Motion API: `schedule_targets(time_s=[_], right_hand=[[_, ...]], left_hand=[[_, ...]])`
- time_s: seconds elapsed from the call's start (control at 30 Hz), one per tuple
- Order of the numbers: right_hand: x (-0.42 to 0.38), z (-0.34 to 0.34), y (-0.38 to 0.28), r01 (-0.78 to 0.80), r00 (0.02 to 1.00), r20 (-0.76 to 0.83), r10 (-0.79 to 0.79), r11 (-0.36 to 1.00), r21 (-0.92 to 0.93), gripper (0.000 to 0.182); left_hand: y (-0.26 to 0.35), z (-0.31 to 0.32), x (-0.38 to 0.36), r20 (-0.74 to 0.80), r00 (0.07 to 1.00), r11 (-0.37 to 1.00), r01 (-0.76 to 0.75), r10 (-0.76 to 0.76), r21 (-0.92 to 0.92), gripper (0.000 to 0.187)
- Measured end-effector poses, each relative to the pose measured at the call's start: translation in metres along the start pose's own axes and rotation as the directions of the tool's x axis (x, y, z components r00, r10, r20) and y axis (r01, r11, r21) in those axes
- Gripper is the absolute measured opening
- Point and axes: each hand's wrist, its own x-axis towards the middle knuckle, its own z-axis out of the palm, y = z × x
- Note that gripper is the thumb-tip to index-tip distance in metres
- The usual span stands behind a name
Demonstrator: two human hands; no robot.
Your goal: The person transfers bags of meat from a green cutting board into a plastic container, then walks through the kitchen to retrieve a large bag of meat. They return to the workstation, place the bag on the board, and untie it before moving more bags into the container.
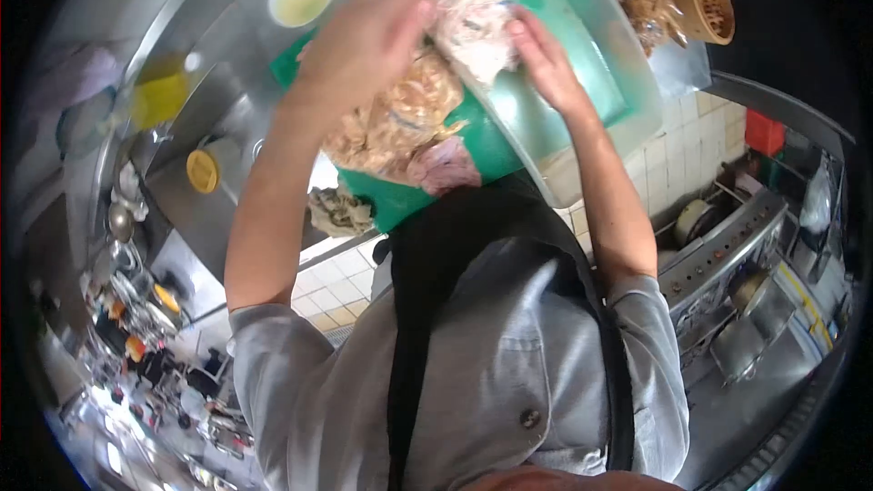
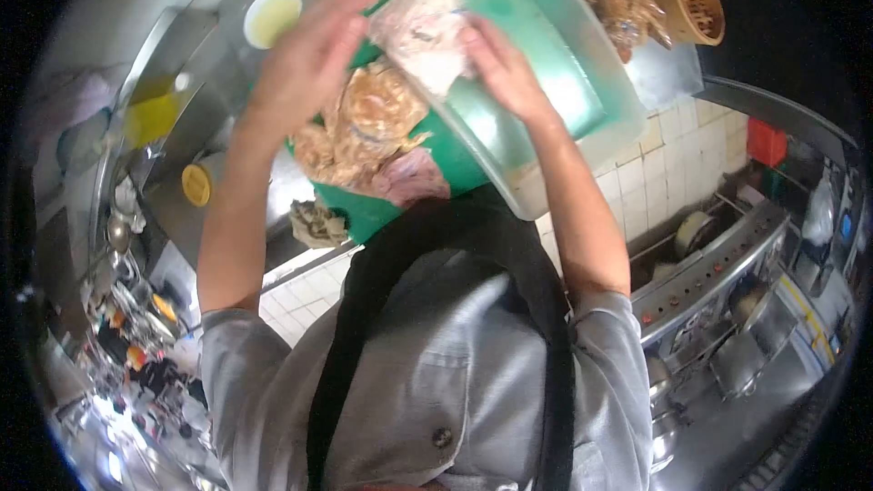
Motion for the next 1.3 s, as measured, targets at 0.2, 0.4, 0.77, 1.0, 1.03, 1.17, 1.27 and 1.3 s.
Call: schedule_targets(time_s=[0.2, 0.4, 0.77, 1.0, 1.03, 1.17, 1.27, 1.3], right_hand=[[-0.006, 0.006, 0.005, 0.025, 0.999, -0.047, -0.02, 0.995, 0.1, 0.071], [-0.018, -0.002, 0.0, 0.125, 0.984, -0.126, -0.127, 0.992, -0.025, 0.064], [-0.069, -0.023, -0.057, 0.246, 0.962, -0.03, -0.271, 0.815, 0.525, 0.055], [-0.04, -0.053, -0.057, 0.197, 0.966, -0.24, -0.091, 0.863, 0.466, 0.04], [-0.035, -0.057, -0.053, 0.199, 0.956, -0.285, -0.075, 0.877, 0.437, 0.038], [-0.003, -0.053, -0.051, 0.246, 0.924, -0.368, -0.107, 0.902, 0.356, 0.038], [0.029, -0.048, -0.024, 0.268, 0.951, -0.19, -0.242, 0.955, 0.124, 0.049], [0.034, -0.043, -0.012, 0.269, 0.951, -0.193, -0.243, 0.955, 0.123, 0.049]], left_hand=[[-0.016, 0.027, -0.089, 0.061, 0.974, 0.961, 0.205, -0.219, 0.183, 0.043], [-0.015, 0.058, -0.106, -0.038, 0.97, 0.948, 0.241, -0.238, 0.207, 0.068], [0.086, 0.029, -0.036, -0.239, 0.951, 0.761, -0.004, -0.198, -0.649, 0.049], [0.018, -0.053, -0.034, -0.23, 0.855, 0.842, 0.346, -0.464, -0.414, 0.036], [0.007, -0.042, -0.045, -0.117, 0.807, 0.79, 0.52, -0.579, -0.324, 0.036], [-0.009, 0.037, -0.066, 0.111, 0.885, 0.869, 0.408, -0.452, 0.281, 0.048], [-0.003, 0.079, -0.065, 0.049, 0.957, 0.743, 0.188, -0.285, 0.642, 0.048], [0.001, 0.079, -0.06, 0.05, 0.958, 0.743, 0.186, -0.283, 0.642, 0.048]])
